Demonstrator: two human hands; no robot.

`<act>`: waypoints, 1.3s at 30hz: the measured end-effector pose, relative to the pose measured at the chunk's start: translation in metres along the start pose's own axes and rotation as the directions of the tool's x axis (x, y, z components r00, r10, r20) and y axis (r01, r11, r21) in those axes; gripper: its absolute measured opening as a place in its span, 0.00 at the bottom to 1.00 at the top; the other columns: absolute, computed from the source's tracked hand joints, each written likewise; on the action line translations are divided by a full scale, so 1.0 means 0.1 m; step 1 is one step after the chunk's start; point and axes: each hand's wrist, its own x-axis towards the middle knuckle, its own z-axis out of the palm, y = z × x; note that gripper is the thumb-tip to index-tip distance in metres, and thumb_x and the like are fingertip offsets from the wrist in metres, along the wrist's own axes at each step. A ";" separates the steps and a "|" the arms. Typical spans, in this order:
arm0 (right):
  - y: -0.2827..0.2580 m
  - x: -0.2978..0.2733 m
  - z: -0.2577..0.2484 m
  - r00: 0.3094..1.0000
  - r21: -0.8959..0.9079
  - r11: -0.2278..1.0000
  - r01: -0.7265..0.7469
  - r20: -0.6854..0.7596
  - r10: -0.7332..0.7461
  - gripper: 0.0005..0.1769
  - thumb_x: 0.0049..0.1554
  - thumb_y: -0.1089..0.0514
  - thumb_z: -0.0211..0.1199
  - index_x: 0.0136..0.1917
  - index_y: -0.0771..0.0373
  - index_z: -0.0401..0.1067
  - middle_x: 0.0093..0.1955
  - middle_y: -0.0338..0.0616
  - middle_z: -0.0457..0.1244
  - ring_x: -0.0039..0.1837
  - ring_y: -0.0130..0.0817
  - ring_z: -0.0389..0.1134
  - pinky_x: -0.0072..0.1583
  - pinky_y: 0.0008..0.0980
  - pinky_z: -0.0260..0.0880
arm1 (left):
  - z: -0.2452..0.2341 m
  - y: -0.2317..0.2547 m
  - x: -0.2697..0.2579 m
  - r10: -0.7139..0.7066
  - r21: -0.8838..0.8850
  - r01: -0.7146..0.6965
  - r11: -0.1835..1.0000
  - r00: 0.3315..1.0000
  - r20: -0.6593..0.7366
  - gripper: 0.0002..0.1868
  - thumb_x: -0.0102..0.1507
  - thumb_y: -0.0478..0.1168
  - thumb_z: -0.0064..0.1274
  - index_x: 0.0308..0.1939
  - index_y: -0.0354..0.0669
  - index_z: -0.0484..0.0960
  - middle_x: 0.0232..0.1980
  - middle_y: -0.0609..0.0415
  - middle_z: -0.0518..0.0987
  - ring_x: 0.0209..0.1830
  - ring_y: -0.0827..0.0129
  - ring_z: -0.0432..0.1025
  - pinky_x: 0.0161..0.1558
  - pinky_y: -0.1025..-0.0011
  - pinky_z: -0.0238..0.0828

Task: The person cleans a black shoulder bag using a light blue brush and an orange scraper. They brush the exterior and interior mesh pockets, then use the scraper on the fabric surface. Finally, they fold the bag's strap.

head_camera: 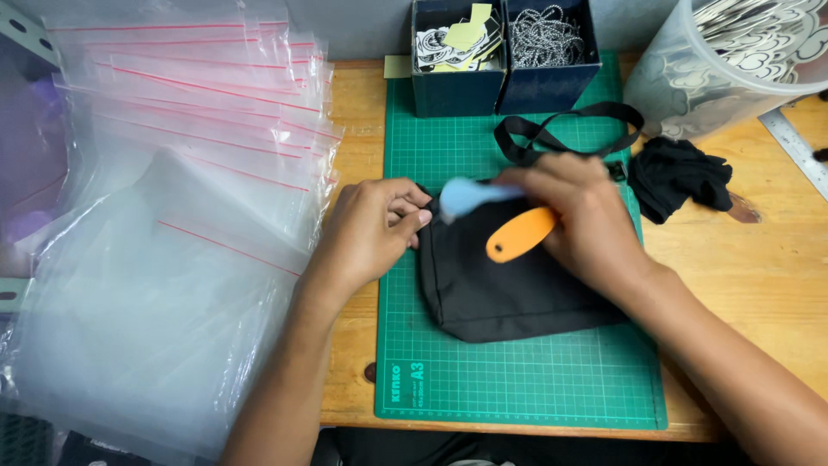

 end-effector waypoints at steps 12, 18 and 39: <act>-0.05 -0.01 -0.06 0.999 -0.135 0.989 0.052 0.014 -0.051 0.28 0.63 0.71 0.62 0.71 0.51 0.83 0.50 0.33 0.69 0.54 0.39 0.70 0.57 0.45 0.47 | -0.03 0.10 -0.05 -0.065 -0.014 0.066 0.998 0.997 0.039 0.02 0.71 0.37 0.63 0.46 0.45 0.86 0.38 0.56 0.92 0.27 0.67 0.90 0.31 0.72 0.88; -0.06 -0.07 -0.10 0.975 0.114 0.992 0.054 0.208 -0.077 0.18 0.62 0.58 0.66 0.63 0.46 0.85 0.51 0.30 0.74 0.57 0.35 0.76 0.58 0.44 0.53 | -0.05 0.10 -0.08 -0.023 0.045 0.020 0.999 0.998 0.064 0.05 0.72 0.41 0.61 0.49 0.47 0.87 0.40 0.59 0.94 0.28 0.70 0.90 0.34 0.72 0.80; -0.02 -0.04 -0.04 0.993 -0.074 0.997 -0.031 0.111 0.039 0.33 0.44 0.70 0.63 0.62 0.51 0.82 0.54 0.42 0.73 0.55 0.51 0.74 0.53 0.46 0.60 | 0.01 -0.05 0.01 0.054 0.089 -0.046 0.995 0.994 -0.096 0.06 0.71 0.43 0.60 0.43 0.49 0.90 0.35 0.62 0.91 0.25 0.71 0.89 0.34 0.76 0.78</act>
